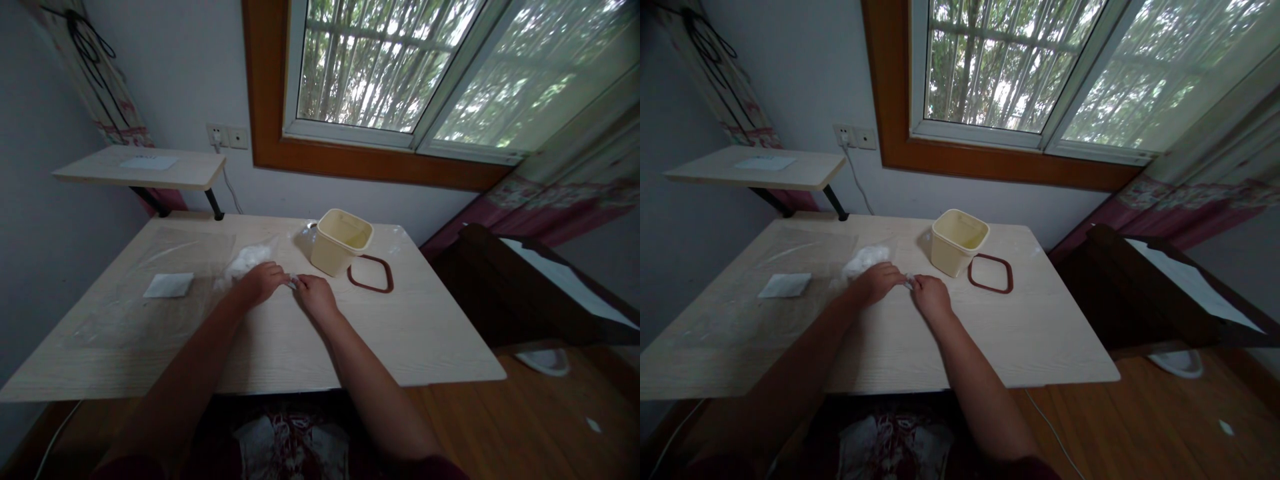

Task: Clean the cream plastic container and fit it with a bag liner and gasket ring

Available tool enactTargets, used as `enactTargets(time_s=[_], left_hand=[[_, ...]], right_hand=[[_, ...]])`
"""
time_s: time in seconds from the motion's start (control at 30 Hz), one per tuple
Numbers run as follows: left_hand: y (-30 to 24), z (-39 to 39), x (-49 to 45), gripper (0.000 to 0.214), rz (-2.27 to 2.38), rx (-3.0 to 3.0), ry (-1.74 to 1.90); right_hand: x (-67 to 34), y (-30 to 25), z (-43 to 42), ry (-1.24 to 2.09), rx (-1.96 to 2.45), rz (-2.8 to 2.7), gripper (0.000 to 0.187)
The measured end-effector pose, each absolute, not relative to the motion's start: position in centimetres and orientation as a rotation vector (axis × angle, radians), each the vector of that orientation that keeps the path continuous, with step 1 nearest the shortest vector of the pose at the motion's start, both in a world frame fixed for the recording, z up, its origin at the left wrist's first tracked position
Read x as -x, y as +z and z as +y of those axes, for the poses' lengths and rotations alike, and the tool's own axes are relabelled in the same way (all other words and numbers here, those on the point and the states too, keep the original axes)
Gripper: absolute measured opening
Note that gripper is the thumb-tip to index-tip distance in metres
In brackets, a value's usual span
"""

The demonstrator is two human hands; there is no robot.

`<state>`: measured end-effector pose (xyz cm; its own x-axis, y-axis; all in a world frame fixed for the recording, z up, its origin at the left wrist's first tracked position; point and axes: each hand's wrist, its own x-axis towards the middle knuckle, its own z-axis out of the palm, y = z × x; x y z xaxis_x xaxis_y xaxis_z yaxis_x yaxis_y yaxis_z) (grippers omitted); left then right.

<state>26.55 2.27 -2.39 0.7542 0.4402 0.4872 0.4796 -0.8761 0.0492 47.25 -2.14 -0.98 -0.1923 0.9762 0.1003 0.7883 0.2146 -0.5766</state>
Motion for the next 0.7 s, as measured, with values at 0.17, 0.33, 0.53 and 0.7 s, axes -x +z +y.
enactTargets(time_s=[0.17, 0.33, 0.53, 0.7], left_hand=[[-1.7, 1.7, -26.4, 0.02, -0.813, 2.823, -0.809], [-1.3, 1.5, -26.3, 0.018, -0.85, 2.808, -0.891], [-1.1, 1.5, -26.4, 0.017, -0.848, 2.782, -1.041], [-1.1, 1.5, -26.8, 0.017, -0.778, 2.729, -1.181]], right_hand=[[-46.9, -0.4, -2.4, 0.528, 1.604, -2.263, 0.029], [-46.5, -0.1, -2.8, 0.591, 1.467, -2.357, 0.028], [-46.2, -0.5, -2.6, 0.946, 1.319, -2.143, 0.035], [-45.8, -2.0, -1.7, 1.33, 1.193, -1.754, 0.05]])
